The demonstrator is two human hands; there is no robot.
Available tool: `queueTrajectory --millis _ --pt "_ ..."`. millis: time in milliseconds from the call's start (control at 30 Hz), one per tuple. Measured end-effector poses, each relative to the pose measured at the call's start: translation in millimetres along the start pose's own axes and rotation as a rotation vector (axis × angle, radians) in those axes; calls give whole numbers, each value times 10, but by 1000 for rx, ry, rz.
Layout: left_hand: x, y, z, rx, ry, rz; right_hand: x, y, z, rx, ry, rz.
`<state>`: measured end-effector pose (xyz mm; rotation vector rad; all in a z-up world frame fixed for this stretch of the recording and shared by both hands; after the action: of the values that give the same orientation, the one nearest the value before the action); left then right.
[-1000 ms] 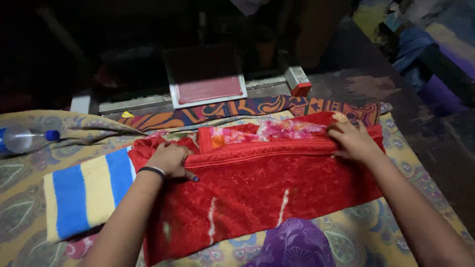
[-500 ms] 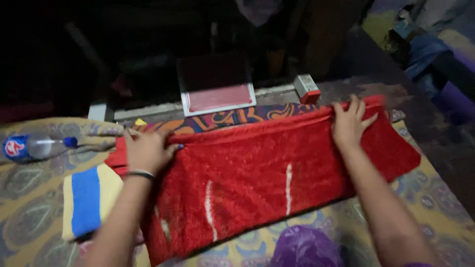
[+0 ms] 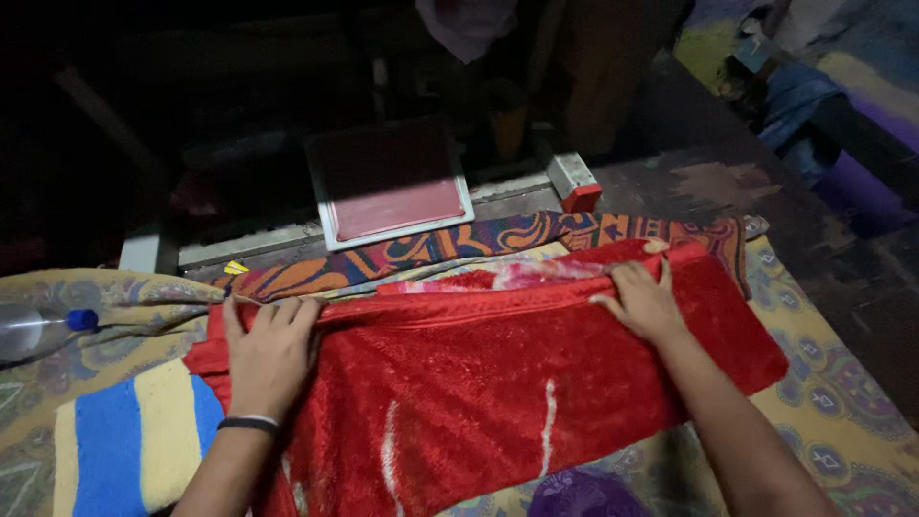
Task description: The person folds a pink patterned textile and a red tie-dye towel on a patterned bedsheet, smoothing and aligning edges before stacking them. A plastic bottle is moved aside during the process.
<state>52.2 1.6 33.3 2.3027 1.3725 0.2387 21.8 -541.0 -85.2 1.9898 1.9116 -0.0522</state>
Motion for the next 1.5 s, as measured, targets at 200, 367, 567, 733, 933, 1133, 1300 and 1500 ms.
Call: queueTrajectory --millis 200,367,567,733,933,1133,1300,1500 --pt "205 -72 -22 -33 143 -343 -130 294 -342 -412 -126 221" --pt "134 -226 774 118 411 -310 373 486 261 -199 -214 313" --pt "16 -68 1042 134 315 -343 261 631 652 11 -118 362" --pt "-1934 117 1238 161 -155 -100 526 504 489 -28 5 578" --pt "-2323 239 1760 379 -344 -120 1343 -154 -325 -30 376 -94" --pt "-2143 179 1735 232 -319 -75 596 -521 -316 177 105 -330" --pt "-2105 189 1767 265 -304 -84 -1002 -844 40 134 -53 134" --pt "-2116 183 1795 263 -316 -101 -1471 -2039 324 -327 1230 1108"
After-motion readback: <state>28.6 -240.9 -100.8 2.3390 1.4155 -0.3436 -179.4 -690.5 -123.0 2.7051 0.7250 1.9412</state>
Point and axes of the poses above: each hand's wrist, its own y-axis towards the middle knuckle, its own z-axis out of the palm, x = y × z, the point moved 8 cm from there along y, towards the middle knuckle, and after that the axes turned 11 degrees about -y, right-handed, at the moved point
